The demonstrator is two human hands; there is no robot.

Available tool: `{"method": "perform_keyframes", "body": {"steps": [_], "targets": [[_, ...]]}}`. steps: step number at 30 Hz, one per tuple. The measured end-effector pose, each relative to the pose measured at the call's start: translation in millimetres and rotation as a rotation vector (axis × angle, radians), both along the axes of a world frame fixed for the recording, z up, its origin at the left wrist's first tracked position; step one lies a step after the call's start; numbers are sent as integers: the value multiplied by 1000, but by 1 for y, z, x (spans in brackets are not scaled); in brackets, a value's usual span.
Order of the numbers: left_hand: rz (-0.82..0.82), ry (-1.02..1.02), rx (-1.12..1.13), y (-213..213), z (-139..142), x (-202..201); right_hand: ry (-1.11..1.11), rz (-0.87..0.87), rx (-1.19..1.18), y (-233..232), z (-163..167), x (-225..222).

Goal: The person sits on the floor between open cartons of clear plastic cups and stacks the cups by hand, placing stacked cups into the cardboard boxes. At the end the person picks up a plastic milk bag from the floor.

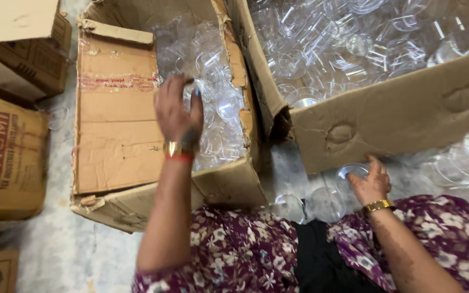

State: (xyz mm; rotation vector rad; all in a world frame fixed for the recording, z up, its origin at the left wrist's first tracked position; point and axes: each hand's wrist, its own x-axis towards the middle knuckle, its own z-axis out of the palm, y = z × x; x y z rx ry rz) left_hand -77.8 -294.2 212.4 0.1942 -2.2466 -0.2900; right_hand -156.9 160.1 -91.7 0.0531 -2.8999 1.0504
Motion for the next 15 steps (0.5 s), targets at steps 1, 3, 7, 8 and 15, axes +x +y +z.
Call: {"method": "perform_keyframes", "body": {"steps": [1, 3, 7, 8, 15], "targets": [[10, -55, -23, -19, -5, -28, 5, 2, 34, -7, 2, 1], [54, -310, 17, -49, -24, -76, 13, 4, 106, -17, 5, 7], [150, -908, -238, -80, -73, -147, 26, -6, 104, -18, 8, 11], [162, -1005, -318, -82, -85, -162, 13, -13, 99, -17, 7, 11], [256, -1328, -144, -90, -142, -210, -38, 21, 159, -20, 5, 9]]}}
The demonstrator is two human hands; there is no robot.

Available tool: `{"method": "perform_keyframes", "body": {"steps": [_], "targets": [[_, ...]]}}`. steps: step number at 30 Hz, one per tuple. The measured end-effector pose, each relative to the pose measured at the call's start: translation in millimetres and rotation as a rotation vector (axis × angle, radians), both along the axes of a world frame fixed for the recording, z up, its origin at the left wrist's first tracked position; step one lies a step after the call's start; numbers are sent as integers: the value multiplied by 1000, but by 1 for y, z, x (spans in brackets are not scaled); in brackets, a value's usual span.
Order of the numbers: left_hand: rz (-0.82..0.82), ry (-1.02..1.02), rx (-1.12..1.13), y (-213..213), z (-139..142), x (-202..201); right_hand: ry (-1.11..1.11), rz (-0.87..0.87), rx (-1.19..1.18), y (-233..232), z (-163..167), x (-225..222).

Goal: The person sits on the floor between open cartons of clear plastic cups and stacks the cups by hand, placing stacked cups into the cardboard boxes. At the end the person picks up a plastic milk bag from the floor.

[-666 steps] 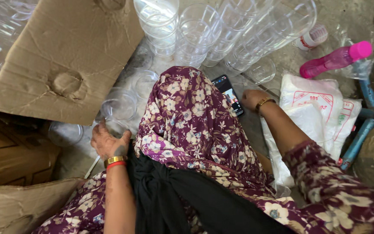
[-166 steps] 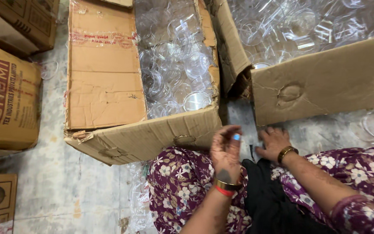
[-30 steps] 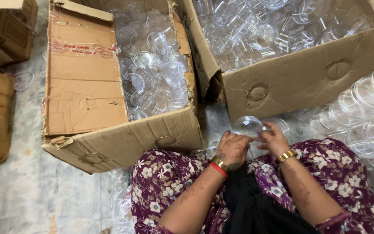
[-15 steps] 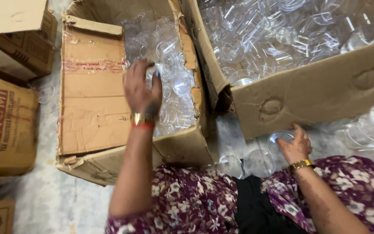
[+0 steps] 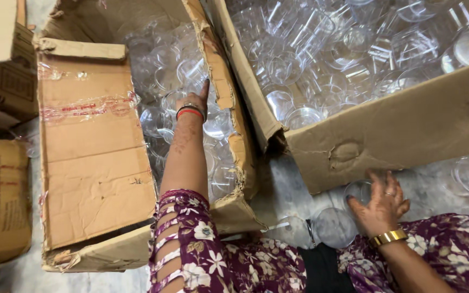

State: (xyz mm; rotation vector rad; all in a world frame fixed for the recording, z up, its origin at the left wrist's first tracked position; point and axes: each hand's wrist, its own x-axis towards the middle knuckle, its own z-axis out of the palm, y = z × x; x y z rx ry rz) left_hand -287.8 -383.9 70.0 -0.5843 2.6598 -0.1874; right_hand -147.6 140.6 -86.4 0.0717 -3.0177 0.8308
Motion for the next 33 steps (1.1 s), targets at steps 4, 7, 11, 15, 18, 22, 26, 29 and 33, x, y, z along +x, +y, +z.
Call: {"method": "perform_keyframes", "body": {"steps": [4, 7, 11, 15, 18, 22, 26, 29, 33], "targets": [[28, -13, 29, -24, -20, 11, -37, -10, -31, -7, 10, 3], [-4, 17, -32, -32, -35, 16, -30, 6, -69, -9, 17, 4], [34, 81, 27, -32, -43, 10, -42, 12, -78, -10, 21, 5], [64, 157, 53, -30, -42, 9, -38, 18, -103, -11, 22, 5], [229, 189, 71, -28, -38, 15, -47, 24, -88, -11, 22, 5], [120, 195, 42, -36, -32, 20, -22, 11, -116, -10, 20, 7], [253, 309, 43, -47, -22, 26, -6, -12, -114, -9, 15, 8], [201, 416, -6, -45, -6, 38, 6, -49, -119, -9, 12, 8], [225, 723, 23, -20, 53, 57, 84, -78, -161, -8, 12, 6]]}}
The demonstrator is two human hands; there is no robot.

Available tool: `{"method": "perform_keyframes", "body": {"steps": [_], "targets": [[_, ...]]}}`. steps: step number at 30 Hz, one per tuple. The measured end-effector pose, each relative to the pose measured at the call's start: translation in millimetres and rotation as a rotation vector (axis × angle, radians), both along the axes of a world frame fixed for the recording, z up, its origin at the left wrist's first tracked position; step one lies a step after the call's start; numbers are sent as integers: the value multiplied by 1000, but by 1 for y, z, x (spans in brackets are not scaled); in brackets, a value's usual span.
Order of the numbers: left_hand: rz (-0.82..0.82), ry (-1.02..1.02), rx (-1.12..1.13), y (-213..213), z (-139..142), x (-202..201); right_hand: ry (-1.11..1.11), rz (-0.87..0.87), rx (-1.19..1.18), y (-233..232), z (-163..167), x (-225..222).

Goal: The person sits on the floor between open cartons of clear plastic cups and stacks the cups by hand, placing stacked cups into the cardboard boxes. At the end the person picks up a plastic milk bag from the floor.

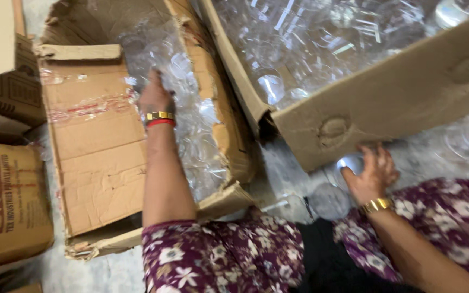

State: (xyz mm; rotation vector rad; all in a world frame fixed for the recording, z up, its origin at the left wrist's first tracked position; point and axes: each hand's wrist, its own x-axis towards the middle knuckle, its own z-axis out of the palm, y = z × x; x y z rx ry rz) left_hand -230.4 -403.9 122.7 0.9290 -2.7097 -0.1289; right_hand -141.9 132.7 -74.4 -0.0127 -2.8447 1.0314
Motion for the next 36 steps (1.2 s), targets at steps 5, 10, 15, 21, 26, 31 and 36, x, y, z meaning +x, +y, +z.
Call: {"method": "perform_keyframes", "body": {"steps": [5, 10, 15, 21, 26, 31, 36], "targets": [[-475, 672, 286, 98, 67, 75, 221, 83, -151, 6, 22, 8], [-978, 801, 651, 287, 5, 186, -431, 416, -1320, 3, 69, 27], [-1020, 249, 272, 355, -25, 240, -1014, 713, -1969, 3, 88, 43], [-435, 415, 610, 337, -54, 243, -929, 799, -1879, 5, 72, 39], [-330, -184, 433, 317, -95, 207, -875, 632, -1968, 9, 69, 31], [-308, -550, 474, 328, -117, 189, -844, 620, -1974, 7, 72, 31], [-397, 50, 596, 331, -99, 203, -735, 618, -1777, 3, 78, 30]]}}
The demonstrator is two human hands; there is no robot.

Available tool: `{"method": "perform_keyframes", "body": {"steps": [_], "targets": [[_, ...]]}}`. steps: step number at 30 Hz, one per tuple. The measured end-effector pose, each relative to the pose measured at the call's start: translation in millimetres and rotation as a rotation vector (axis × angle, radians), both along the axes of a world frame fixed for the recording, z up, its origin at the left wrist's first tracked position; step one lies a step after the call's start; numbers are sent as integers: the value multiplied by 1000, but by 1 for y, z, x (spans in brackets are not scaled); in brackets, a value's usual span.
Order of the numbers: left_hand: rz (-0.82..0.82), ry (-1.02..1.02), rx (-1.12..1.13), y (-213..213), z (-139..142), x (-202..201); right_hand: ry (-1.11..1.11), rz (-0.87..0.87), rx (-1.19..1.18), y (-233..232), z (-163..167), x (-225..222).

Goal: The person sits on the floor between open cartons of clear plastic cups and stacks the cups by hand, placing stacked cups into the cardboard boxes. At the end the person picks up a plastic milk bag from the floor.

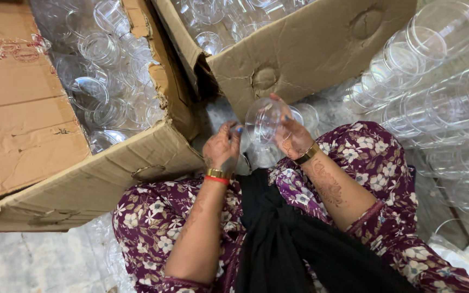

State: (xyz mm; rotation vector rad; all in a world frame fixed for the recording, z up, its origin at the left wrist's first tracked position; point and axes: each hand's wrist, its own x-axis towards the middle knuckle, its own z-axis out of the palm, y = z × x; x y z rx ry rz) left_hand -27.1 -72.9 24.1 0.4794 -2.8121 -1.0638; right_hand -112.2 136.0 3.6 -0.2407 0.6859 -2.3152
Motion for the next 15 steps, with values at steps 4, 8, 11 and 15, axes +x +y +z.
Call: {"method": "perform_keyframes", "body": {"steps": [4, 8, 11, 15], "targets": [[-305, 465, 306, 10, 8, 7, 164, -100, 279, -9, 0, 4], [-220, 414, 584, 22, -8, 5, 148, -124, 294, -11, -5, 3], [-82, 375, 1096, 14, -23, -3, 75, -115, 207, -8, -10, -7], [169, 547, 1357, -6, -32, -7, -115, -92, -210, 0, -9, -18]]}}
